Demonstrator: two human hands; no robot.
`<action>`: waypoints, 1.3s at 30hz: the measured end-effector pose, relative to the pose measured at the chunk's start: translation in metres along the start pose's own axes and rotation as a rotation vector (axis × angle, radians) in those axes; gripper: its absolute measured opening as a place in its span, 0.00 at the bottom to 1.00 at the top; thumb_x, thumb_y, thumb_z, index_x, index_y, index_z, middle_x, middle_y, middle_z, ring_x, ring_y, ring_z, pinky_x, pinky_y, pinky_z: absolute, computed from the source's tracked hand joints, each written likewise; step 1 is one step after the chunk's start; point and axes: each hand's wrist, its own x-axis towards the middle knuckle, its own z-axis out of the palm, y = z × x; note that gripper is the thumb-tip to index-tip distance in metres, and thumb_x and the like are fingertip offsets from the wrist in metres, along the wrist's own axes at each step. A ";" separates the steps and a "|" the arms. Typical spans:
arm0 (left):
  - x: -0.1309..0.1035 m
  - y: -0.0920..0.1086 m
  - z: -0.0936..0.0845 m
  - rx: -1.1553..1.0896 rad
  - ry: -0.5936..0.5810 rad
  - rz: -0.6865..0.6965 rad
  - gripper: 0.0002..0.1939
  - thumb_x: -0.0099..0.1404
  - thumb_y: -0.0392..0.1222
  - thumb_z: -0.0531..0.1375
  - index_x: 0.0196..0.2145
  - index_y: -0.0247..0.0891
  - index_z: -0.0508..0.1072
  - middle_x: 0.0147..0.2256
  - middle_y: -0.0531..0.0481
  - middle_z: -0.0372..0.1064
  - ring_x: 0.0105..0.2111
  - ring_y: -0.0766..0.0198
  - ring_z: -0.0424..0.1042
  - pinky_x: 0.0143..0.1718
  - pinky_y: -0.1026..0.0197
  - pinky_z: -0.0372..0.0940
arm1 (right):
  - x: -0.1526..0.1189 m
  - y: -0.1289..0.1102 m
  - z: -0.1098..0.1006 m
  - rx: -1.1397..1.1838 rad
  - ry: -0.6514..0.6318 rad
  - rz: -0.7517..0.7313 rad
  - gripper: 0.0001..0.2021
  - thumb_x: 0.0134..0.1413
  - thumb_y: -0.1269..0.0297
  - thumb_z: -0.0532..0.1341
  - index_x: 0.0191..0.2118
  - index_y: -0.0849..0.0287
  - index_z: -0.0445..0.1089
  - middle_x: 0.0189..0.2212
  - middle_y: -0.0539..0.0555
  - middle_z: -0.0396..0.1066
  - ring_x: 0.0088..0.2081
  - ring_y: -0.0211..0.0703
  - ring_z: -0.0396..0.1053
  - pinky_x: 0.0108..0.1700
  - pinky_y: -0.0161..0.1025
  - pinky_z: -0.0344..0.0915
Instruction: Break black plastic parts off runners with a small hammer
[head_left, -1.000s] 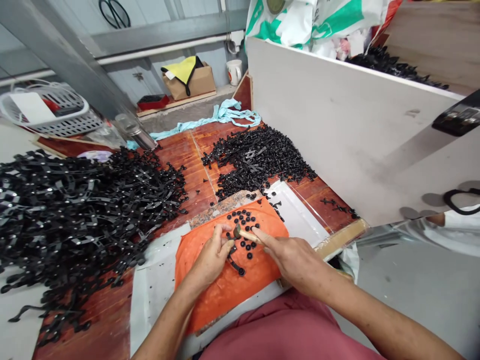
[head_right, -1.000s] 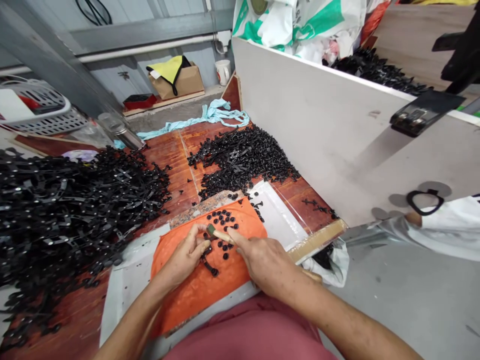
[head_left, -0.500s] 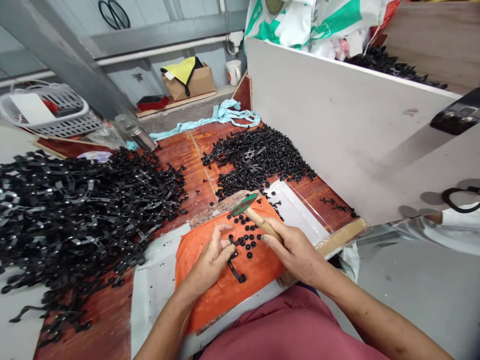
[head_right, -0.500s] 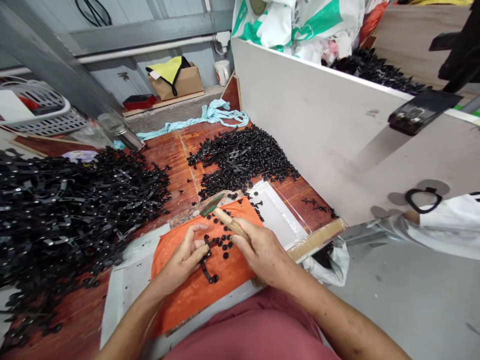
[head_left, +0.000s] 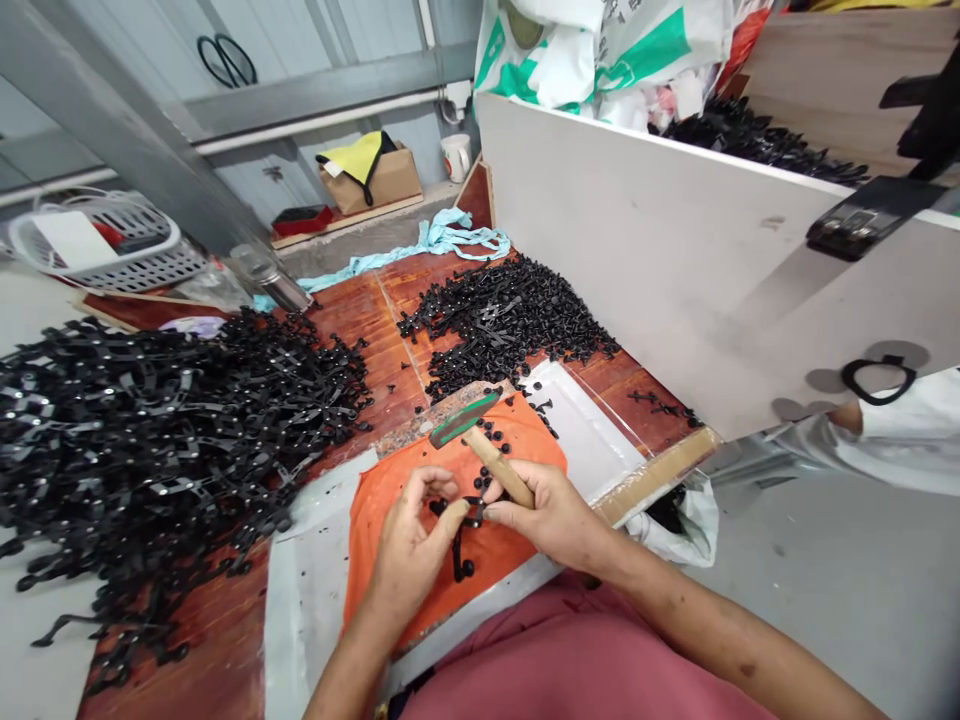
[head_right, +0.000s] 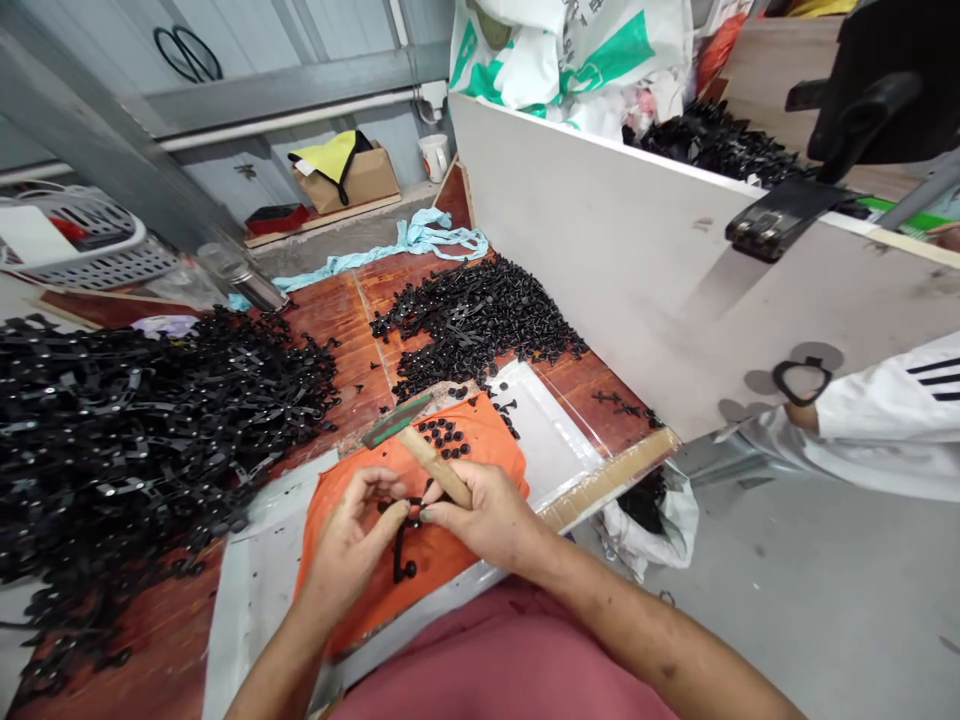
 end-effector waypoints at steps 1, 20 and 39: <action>-0.003 0.002 -0.003 0.078 0.085 0.009 0.10 0.66 0.46 0.61 0.43 0.42 0.69 0.40 0.48 0.71 0.43 0.57 0.71 0.48 0.56 0.64 | -0.001 0.000 0.000 -0.013 0.026 -0.006 0.03 0.51 0.67 0.67 0.31 0.59 0.73 0.28 0.47 0.72 0.31 0.38 0.67 0.36 0.34 0.63; 0.000 0.001 -0.009 -0.363 -0.050 -0.430 0.26 0.58 0.67 0.63 0.38 0.41 0.68 0.21 0.62 0.58 0.17 0.71 0.61 0.19 0.69 0.58 | -0.039 0.033 -0.032 -0.104 0.152 0.002 0.12 0.62 0.58 0.60 0.45 0.58 0.74 0.37 0.52 0.77 0.39 0.46 0.72 0.46 0.41 0.66; 0.025 0.002 0.013 -0.577 -0.180 -0.424 0.26 0.54 0.56 0.70 0.41 0.41 0.63 0.17 0.63 0.64 0.11 0.75 0.56 0.12 0.74 0.46 | -0.051 0.067 -0.040 -0.020 0.093 0.155 0.15 0.62 0.60 0.61 0.52 0.58 0.70 0.24 0.44 0.67 0.25 0.36 0.65 0.30 0.33 0.63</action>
